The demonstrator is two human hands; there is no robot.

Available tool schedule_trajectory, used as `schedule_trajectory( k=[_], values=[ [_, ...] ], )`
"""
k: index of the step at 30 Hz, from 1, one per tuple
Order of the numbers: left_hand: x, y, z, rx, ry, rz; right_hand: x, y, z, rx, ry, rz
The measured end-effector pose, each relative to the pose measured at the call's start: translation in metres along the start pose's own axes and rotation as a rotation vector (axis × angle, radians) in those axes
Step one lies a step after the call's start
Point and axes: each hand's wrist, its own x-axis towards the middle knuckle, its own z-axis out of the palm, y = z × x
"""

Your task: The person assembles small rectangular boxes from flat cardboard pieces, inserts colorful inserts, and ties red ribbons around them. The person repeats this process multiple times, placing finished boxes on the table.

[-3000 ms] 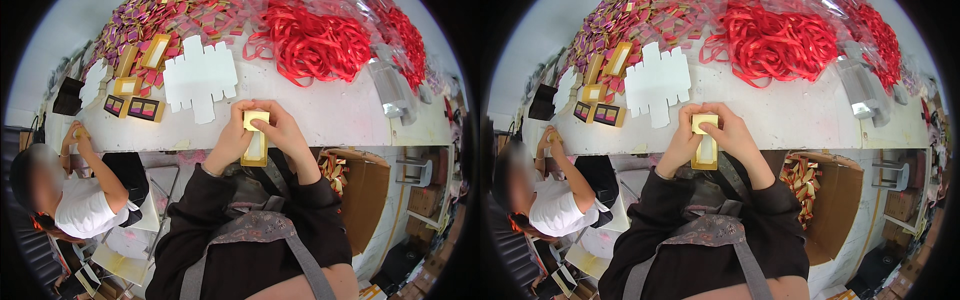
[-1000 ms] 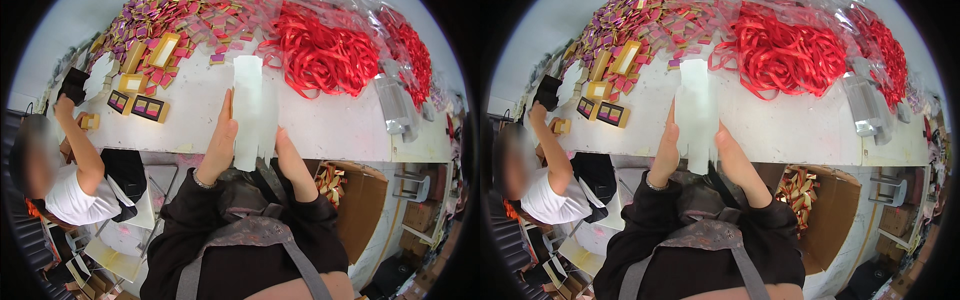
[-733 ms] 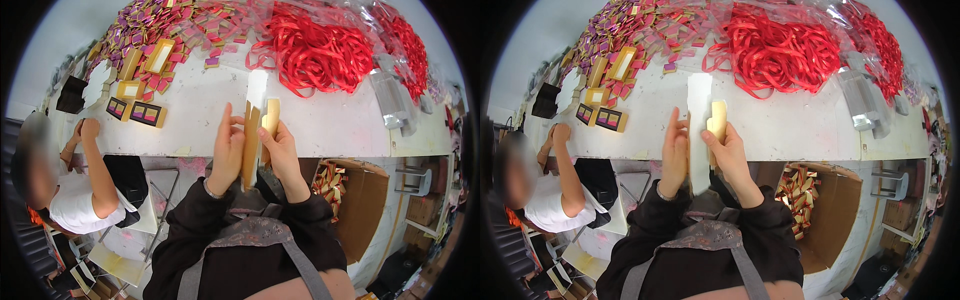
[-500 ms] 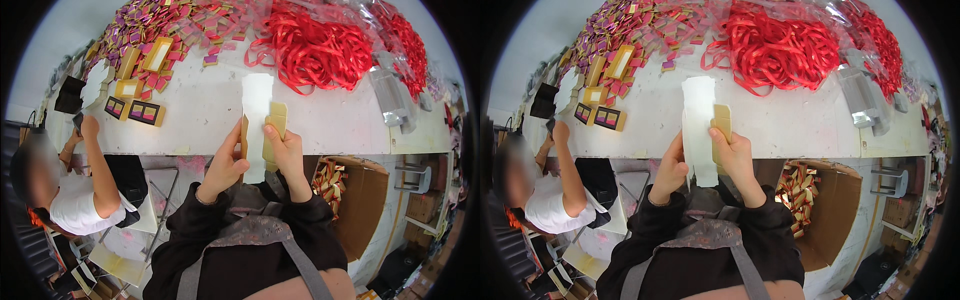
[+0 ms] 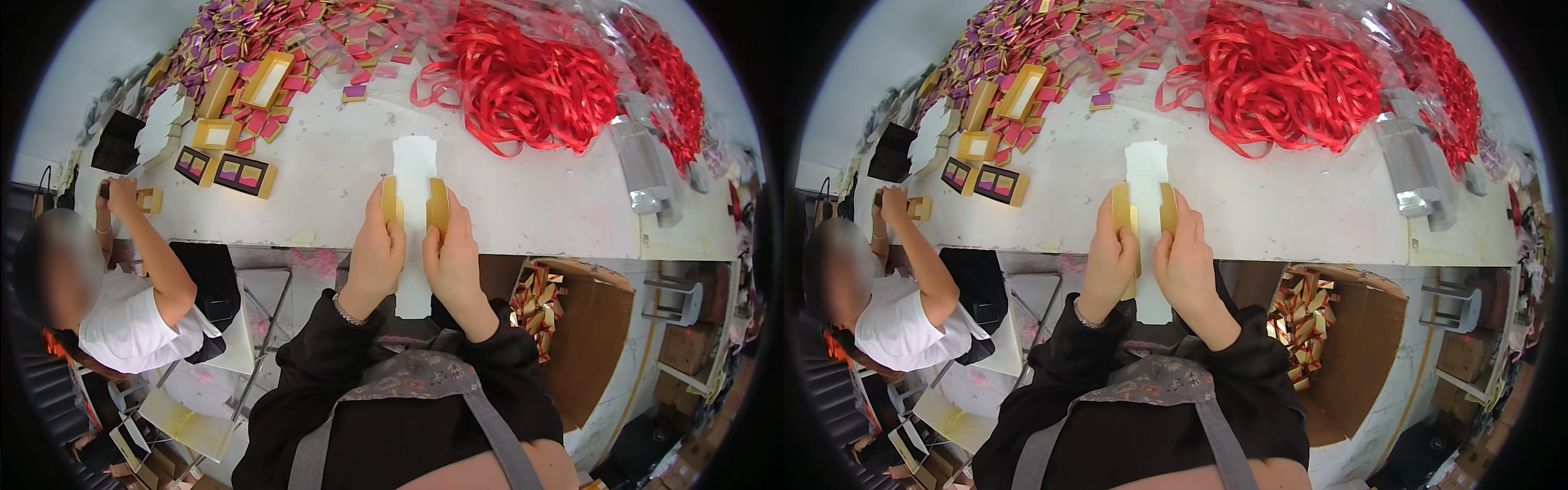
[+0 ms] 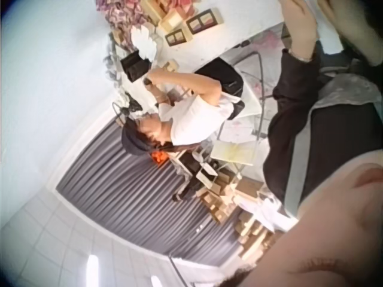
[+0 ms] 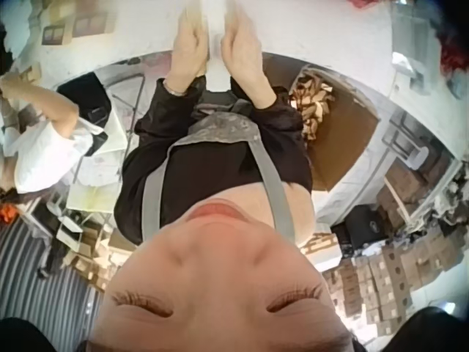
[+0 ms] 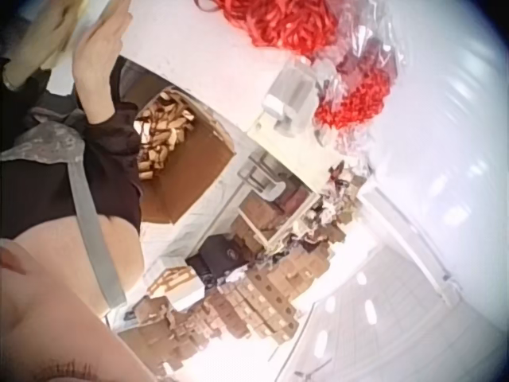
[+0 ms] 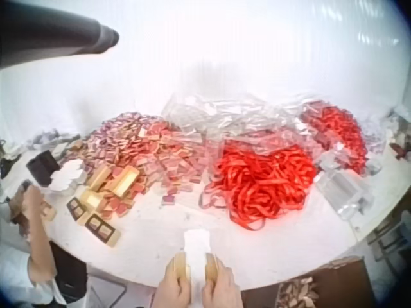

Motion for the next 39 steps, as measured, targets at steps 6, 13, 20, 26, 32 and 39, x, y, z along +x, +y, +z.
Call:
schedule_trajectory(
  k=[6, 13, 20, 26, 32, 39],
  values=[
    [0.008, -0.004, 0.004, 0.145, -0.218, -0.053, 0.022, -0.007, -0.015, -0.077, -0.361, 0.279],
    [0.014, -0.014, 0.004, 0.134, -0.261, -0.001, 0.024, 0.027, -0.002, 0.149, -0.088, 0.004],
    [0.013, 0.01, -0.001, 0.266, -0.441, -0.175, 0.01, 0.013, 0.012, 0.107, 0.082, -0.11],
    [0.008, -0.003, 0.009, 0.068, -0.258, -0.082, 0.007, 0.009, 0.013, 0.812, 0.221, 0.362],
    [0.01, -0.025, 0.017, -0.254, -0.251, 0.026, 0.007, 0.029, 0.008, 0.955, 0.097, 0.336],
    [0.009, -0.004, 0.016, -0.184, -0.243, -0.039, 0.006, 0.026, 0.014, 0.732, -0.016, 0.153]
  ],
)
